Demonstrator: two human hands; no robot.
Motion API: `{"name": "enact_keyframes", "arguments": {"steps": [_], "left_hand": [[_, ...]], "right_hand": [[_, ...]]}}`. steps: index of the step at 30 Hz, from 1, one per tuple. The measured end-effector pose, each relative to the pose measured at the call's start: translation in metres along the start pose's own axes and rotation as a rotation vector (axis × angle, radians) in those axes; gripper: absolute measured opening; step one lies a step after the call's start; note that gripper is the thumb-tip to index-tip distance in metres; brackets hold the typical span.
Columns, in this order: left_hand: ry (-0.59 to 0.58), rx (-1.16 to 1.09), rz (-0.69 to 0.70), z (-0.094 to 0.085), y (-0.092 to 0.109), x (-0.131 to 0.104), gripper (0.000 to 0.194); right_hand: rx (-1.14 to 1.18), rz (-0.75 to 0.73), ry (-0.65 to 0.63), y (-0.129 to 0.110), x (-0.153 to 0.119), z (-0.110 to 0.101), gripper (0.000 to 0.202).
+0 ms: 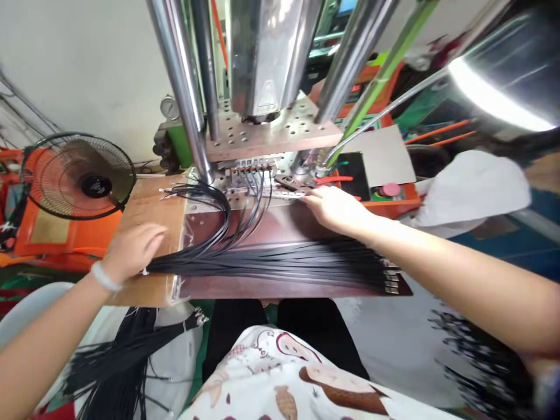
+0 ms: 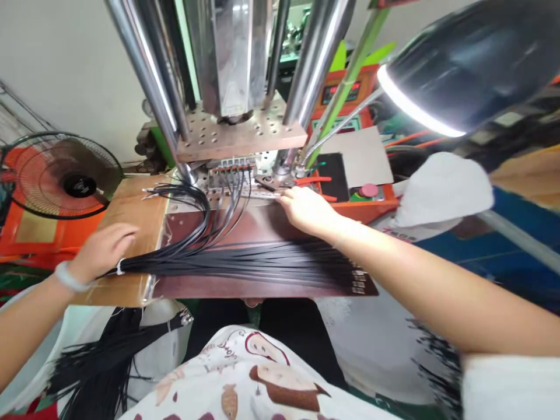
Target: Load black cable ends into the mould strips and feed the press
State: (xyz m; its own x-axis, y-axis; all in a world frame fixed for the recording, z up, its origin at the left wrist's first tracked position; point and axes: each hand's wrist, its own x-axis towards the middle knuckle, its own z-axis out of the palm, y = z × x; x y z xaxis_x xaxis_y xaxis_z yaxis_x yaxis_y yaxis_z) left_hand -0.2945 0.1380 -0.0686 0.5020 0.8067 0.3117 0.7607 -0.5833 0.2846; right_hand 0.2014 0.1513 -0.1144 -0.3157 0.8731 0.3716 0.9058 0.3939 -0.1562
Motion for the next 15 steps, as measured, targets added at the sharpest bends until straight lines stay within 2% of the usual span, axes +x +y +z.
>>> {"name": "enact_keyframes", "arguments": {"steps": [2, 4, 6, 7, 8, 10, 12, 15], "left_hand": [[-0.209, 0.029, 0.163, 0.035, 0.016, 0.075, 0.04], [-0.344, 0.12, 0.213, 0.069, 0.024, 0.135, 0.048], [-0.439, 0.229, 0.238, 0.093, 0.023, 0.174, 0.05], [-0.46, 0.282, 0.257, 0.1, 0.021, 0.185, 0.05], [-0.464, 0.331, 0.284, 0.103, 0.019, 0.19, 0.05], [-0.45, 0.417, 0.338, 0.1, 0.013, 0.184, 0.047], [-0.47, 0.481, 0.358, 0.087, 0.008, 0.164, 0.044], [-0.533, 0.47, 0.287, 0.066, 0.003, 0.131, 0.044]], "right_hand": [[-0.239, -0.086, -0.113, 0.002, 0.02, 0.013, 0.022], [-0.368, -0.138, -0.168, 0.002, 0.034, 0.022, 0.023], [-0.363, -0.18, -0.164, 0.005, 0.04, 0.026, 0.022], [-0.333, -0.206, -0.162, 0.007, 0.039, 0.026, 0.021], [-0.289, -0.234, -0.166, 0.009, 0.036, 0.024, 0.02], [-0.185, -0.286, -0.189, 0.014, 0.022, 0.018, 0.02], [-0.08, -0.32, -0.218, 0.016, 0.003, 0.008, 0.022], [0.105, -0.385, -0.276, 0.019, -0.019, -0.005, 0.026]]}}
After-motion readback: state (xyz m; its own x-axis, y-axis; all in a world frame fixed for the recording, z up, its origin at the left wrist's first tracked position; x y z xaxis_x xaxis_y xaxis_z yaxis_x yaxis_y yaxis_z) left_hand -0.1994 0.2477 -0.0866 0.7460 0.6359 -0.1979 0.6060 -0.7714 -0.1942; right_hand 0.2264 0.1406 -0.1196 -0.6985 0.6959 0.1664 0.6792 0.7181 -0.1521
